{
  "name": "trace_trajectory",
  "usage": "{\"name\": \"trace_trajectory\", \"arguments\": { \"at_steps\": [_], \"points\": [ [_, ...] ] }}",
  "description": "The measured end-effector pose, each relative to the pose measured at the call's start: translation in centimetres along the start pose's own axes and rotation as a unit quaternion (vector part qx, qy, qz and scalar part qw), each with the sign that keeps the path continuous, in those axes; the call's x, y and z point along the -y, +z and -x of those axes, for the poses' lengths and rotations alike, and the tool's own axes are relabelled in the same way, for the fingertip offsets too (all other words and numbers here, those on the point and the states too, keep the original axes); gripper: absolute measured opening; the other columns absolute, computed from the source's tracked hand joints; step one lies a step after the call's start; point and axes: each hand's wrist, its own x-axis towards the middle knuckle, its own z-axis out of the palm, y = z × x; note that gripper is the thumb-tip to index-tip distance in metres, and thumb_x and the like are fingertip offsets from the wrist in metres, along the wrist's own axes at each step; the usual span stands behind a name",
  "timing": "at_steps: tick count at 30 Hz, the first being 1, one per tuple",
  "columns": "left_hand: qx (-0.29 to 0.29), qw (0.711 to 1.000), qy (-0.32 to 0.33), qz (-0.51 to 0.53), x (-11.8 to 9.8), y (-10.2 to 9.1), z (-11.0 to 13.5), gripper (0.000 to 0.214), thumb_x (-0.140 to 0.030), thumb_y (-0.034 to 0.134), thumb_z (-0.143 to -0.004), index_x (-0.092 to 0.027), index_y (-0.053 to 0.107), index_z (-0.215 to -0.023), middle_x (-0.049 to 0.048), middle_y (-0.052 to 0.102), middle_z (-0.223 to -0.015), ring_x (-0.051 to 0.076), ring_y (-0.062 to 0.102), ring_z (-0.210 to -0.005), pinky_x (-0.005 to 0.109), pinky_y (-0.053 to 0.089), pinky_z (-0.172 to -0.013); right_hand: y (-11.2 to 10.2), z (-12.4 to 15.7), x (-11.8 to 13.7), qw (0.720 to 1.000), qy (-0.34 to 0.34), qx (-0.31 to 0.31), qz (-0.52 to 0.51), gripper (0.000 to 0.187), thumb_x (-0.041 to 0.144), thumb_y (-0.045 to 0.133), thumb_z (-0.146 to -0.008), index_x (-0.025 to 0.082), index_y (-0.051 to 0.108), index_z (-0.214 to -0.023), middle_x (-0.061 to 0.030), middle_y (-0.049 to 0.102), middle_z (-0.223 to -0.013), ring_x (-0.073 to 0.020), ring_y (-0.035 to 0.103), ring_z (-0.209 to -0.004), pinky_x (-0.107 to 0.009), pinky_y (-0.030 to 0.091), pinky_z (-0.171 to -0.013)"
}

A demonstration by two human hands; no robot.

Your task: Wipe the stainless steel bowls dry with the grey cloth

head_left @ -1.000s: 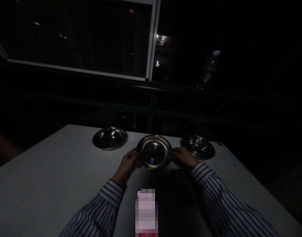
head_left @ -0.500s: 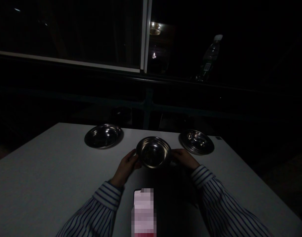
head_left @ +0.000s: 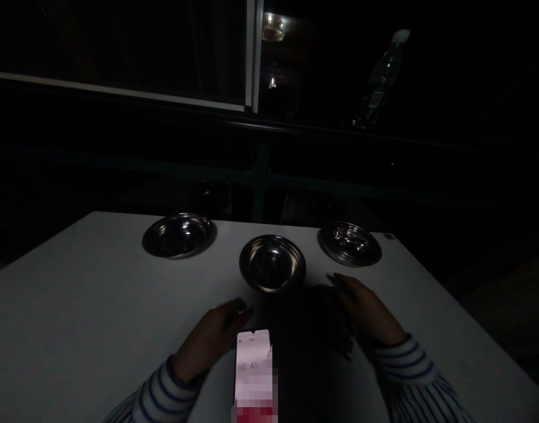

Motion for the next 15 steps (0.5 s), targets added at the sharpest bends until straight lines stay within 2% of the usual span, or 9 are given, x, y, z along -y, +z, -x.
{"name": "trace_trajectory", "arguments": {
  "at_steps": [2, 5, 8, 12, 15],
  "points": [
    [0.01, 1.0, 0.0, -0.009, -0.1, 0.3, 0.0, 0.039, -0.05, 0.036, -0.08, -0.016, 0.056, -0.082, -0.0031, 0.05, -0.051, 0.01, 0.043, -0.043, 0.022, 0.03, -0.043, 0.3, 0.5, -0.5, 0.999, 0.023, 0.026, 0.001, 0.053, 0.044, 0.044, -0.079, 0.014, 0.045, -0.123, -0.0124, 0.052, -0.122, -0.023, 0.05, -0.111, -0.039, 0.038, -0.096],
    [0.011, 1.0, 0.015, -0.021, -0.3, 0.5, -0.2, 0.039, -0.048, 0.037, -0.08, -0.016, 0.058, -0.082, -0.0007, 0.055, -0.055, 0.011, 0.046, -0.045, 0.023, 0.033, -0.046, 1.0, 1.0, -0.4, 0.998, 0.021, 0.05, 0.019, 0.055, 0.039, 0.047, -0.078, 0.016, 0.041, -0.127, -0.0115, 0.05, -0.125, -0.0238, 0.049, -0.112, -0.04, 0.039, -0.094],
    [-0.022, 0.999, 0.033, -0.023, -1.0, 0.5, -0.4, 0.035, -0.045, 0.043, -0.077, -0.017, 0.063, -0.087, 0.0056, 0.065, -0.072, 0.015, 0.056, -0.059, 0.025, 0.039, -0.054, 1.7, 1.0, 0.1, 0.999, 0.003, 0.039, 0.022, 0.053, 0.031, 0.048, -0.077, 0.015, 0.041, -0.127, -0.0122, 0.051, -0.124, -0.0236, 0.049, -0.112, -0.04, 0.039, -0.094],
    [-0.066, 0.996, 0.065, -0.019, -2.5, 0.1, -0.7, 0.03, -0.039, 0.044, -0.078, -0.02, 0.065, -0.087, 0.0071, 0.068, -0.085, 0.019, 0.061, -0.074, 0.027, 0.043, -0.064, 1.9, 0.3, 0.4, 0.999, 0.003, 0.02, -0.049, 0.046, 0.021, 0.043, -0.077, 0.012, 0.044, -0.122, -0.0126, 0.055, -0.118, -0.0206, 0.053, -0.107, -0.036, 0.041, -0.093],
    [-0.086, 0.991, 0.1, 0.01, -3.8, 0.0, -1.7, 0.027, -0.035, 0.047, -0.077, -0.02, 0.064, -0.092, 0.0071, 0.068, -0.09, 0.02, 0.061, -0.078, 0.029, 0.045, -0.067, 0.9, -0.2, 0.8, 0.992, 0.003, -0.009, -0.129, 0.047, 0.018, 0.044, -0.073, 0.015, 0.046, -0.119, -0.0096, 0.057, -0.116, -0.0191, 0.054, -0.105, -0.035, 0.042, -0.092]
  ]
}}
